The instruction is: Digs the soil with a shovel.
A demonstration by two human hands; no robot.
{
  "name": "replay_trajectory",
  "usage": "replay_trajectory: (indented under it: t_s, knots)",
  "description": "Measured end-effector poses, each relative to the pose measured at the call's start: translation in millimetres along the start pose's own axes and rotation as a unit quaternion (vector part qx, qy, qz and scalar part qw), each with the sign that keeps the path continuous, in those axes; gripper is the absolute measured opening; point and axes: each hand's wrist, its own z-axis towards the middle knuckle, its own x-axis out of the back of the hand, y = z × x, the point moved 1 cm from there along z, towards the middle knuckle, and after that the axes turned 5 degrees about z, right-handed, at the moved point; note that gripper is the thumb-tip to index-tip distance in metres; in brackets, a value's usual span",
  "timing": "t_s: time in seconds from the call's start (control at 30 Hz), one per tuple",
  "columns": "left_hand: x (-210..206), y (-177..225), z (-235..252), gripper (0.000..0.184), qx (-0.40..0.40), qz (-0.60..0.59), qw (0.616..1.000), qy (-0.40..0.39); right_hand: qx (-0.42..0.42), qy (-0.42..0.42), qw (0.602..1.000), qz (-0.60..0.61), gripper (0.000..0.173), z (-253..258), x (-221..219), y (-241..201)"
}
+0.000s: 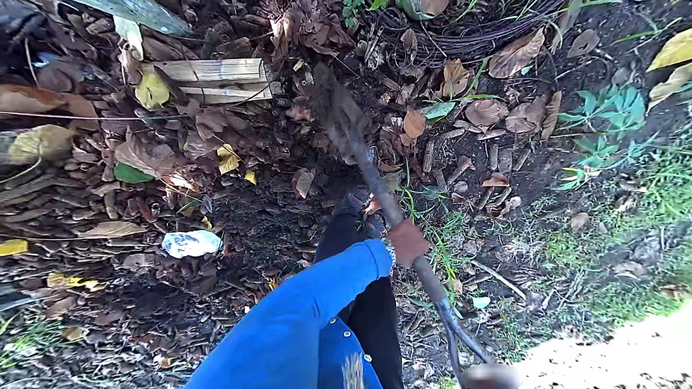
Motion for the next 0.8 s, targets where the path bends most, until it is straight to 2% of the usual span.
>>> replay_trajectory:
  t_s: [0.07, 0.13, 0.2, 0.27, 0.3, 0.4, 0.53, 0.63, 0.77, 0.8]
  knots:
    - [41.7, -26.5, 18.8, 0.027, -0.001, 0.031, 0.999, 0.036, 0.034, -0.048, 0.998, 0.017, 0.020, 38.1, 1.8, 19.9]
    - [62.8, -67.7, 39.4, 0.027, 0.005, 0.060, 0.994, 0.091, 0.091, -0.025, 0.995, 0.027, 0.018, 68.8, -41.9, 20.4]
    - [61.3, -118.7, 51.7, 0.026, 0.020, 0.076, 0.988, 0.133, 0.138, -0.002, 0.990, 0.010, 0.011, 87.5, -97.3, 18.4]
    - [42.3, -163.4, 42.1, 0.025, 0.052, 0.058, 0.986, 0.145, 0.106, -0.010, 0.994, -0.032, 0.012, 93.2, -143.9, 13.7]
    - [28.1, -175.2, 32.8, 0.022, 0.071, 0.045, 0.987, 0.139, 0.081, -0.021, 0.995, -0.048, 0.013, 95.1, -152.4, 12.0]
    - [-9.7, -158.7, 2.7, 0.026, 0.114, -0.003, 0.984, 0.136, 0.067, -0.048, 0.993, -0.085, 0.018, 81.4, -129.1, 20.4]
    - [-1.2, -128.2, -14.5, 0.030, 0.100, -0.003, 0.991, 0.085, 0.052, -0.100, 0.991, -0.076, 0.013, 57.7, -103.6, -12.4]
    - [2.2, -113.3, -37.2, 0.031, 0.107, -0.041, 0.984, 0.139, 0.133, -0.144, 0.972, -0.126, 0.020, 40.0, -99.7, -52.3]
    - [-13.4, -90.3, -89.2, 0.030, 0.095, -0.056, 0.967, 0.230, 0.266, -0.202, 0.919, -0.208, 0.018, -26.2, -111.3, -85.7]
    - [-15.0, -85.8, -103.4, 0.031, 0.097, -0.063, 0.969, 0.219, 0.279, -0.219, 0.907, -0.227, 0.018, -43.9, -113.1, -89.5]
